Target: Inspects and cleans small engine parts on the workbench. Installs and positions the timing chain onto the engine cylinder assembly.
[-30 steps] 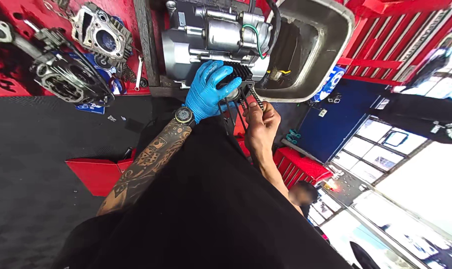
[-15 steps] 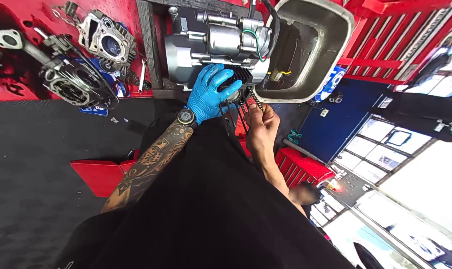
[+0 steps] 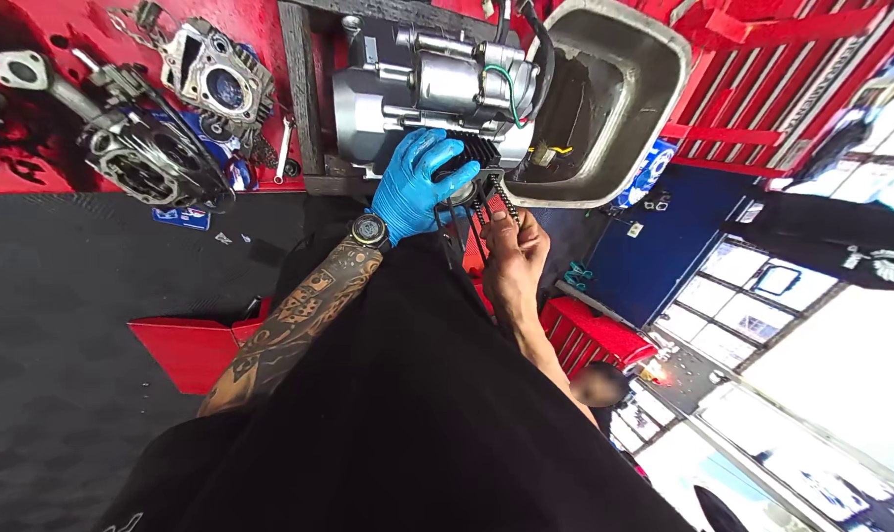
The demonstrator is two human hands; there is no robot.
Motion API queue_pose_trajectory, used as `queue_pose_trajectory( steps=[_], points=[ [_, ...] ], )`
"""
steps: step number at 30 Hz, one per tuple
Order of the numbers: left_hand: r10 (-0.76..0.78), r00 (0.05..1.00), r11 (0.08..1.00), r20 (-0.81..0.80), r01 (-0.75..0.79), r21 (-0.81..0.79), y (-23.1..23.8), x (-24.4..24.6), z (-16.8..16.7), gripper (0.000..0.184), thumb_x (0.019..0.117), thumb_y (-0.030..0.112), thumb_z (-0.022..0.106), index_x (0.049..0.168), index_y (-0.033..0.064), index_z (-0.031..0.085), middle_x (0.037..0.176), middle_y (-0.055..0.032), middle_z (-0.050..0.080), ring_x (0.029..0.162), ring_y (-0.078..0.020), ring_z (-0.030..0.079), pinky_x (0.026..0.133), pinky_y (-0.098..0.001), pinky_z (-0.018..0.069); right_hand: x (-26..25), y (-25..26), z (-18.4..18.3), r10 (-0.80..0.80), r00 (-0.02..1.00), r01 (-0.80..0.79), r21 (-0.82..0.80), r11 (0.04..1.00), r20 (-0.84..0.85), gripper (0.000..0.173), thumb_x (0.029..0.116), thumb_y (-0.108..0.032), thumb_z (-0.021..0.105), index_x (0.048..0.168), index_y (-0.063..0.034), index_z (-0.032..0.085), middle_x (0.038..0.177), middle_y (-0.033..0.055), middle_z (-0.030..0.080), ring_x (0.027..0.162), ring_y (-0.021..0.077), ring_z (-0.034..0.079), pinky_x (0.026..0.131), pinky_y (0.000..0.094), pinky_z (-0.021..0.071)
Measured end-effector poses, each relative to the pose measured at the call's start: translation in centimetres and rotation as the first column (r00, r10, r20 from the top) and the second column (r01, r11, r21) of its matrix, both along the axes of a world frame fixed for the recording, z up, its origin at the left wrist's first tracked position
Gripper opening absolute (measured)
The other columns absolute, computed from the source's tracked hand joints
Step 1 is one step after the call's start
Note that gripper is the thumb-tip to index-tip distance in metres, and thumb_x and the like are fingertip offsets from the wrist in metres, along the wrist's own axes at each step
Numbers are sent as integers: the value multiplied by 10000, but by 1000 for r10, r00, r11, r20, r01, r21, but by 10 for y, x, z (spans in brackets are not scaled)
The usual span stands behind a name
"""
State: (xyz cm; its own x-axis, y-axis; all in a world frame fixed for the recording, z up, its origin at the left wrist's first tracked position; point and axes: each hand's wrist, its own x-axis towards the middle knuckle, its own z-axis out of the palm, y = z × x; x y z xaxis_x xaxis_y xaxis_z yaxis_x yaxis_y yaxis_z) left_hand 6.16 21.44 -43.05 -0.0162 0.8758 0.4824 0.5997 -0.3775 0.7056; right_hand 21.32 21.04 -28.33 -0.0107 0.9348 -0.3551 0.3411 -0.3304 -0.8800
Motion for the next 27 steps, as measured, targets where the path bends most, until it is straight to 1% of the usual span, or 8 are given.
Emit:
queue_pose_trajectory(
  steps=[3,6,12,18,22,24,27],
  points=[
    [-18,1000,1000,-1,18,-13,2,0,2,571,849,556,748,1324,245,684,1355,-179,628,1344,-406,517,1160,-562,356,2,0,-1,-12,1000,12,11,1000,-15,253,1020,-147,575,781,-130,495,597,-15,455,489,92,424,471,256,382],
    [-20,1000,1000,-3,20,-12,3,-1,3,577,850,554,754,1324,233,683,1351,-192,628,1336,-418,526,1154,-568,370,1,1,-2,-5,1000,5,35,999,-16,271,1013,-134,561,758,-144,470,599,-21,444,486,86,411,463,251,369],
    [-15,1000,1000,-17,15,-17,4,1,4,578,852,558,744,1327,234,683,1352,-188,629,1334,-411,527,1154,-564,363,2,2,-2,-16,1000,16,42,999,8,282,1019,-143,558,753,-142,466,586,-20,420,470,93,393,452,254,354],
    [-15,1000,999,-23,14,-39,2,3,5,593,834,562,760,1327,241,683,1356,-188,628,1334,-417,527,1154,-567,365,0,4,1,-23,999,22,19,1000,44,285,1011,-128,558,746,-144,453,586,-18,437,473,91,403,453,252,359],
    [-17,1000,1000,-20,17,-25,4,2,3,587,849,562,744,1335,239,674,1358,-187,627,1343,-420,522,1160,-568,366,-1,7,0,-34,998,33,16,999,55,286,1009,-129,566,744,-142,458,576,-19,430,471,94,407,456,260,368],
    [-19,1000,999,-21,18,-31,3,4,3,594,854,570,740,1346,244,667,1367,-186,620,1351,-417,512,1163,-566,359,0,6,1,-35,998,34,6,999,57,281,1009,-130,567,749,-141,461,590,-16,445,483,95,418,466,263,378],
    [-11,1000,1000,-23,10,-28,3,2,4,590,847,571,742,1332,241,679,1359,-187,627,1343,-417,522,1159,-566,365,-2,7,2,-36,998,36,-1,999,55,278,1009,-130,562,750,-142,463,586,-20,443,479,92,417,460,257,372]
  ],
)
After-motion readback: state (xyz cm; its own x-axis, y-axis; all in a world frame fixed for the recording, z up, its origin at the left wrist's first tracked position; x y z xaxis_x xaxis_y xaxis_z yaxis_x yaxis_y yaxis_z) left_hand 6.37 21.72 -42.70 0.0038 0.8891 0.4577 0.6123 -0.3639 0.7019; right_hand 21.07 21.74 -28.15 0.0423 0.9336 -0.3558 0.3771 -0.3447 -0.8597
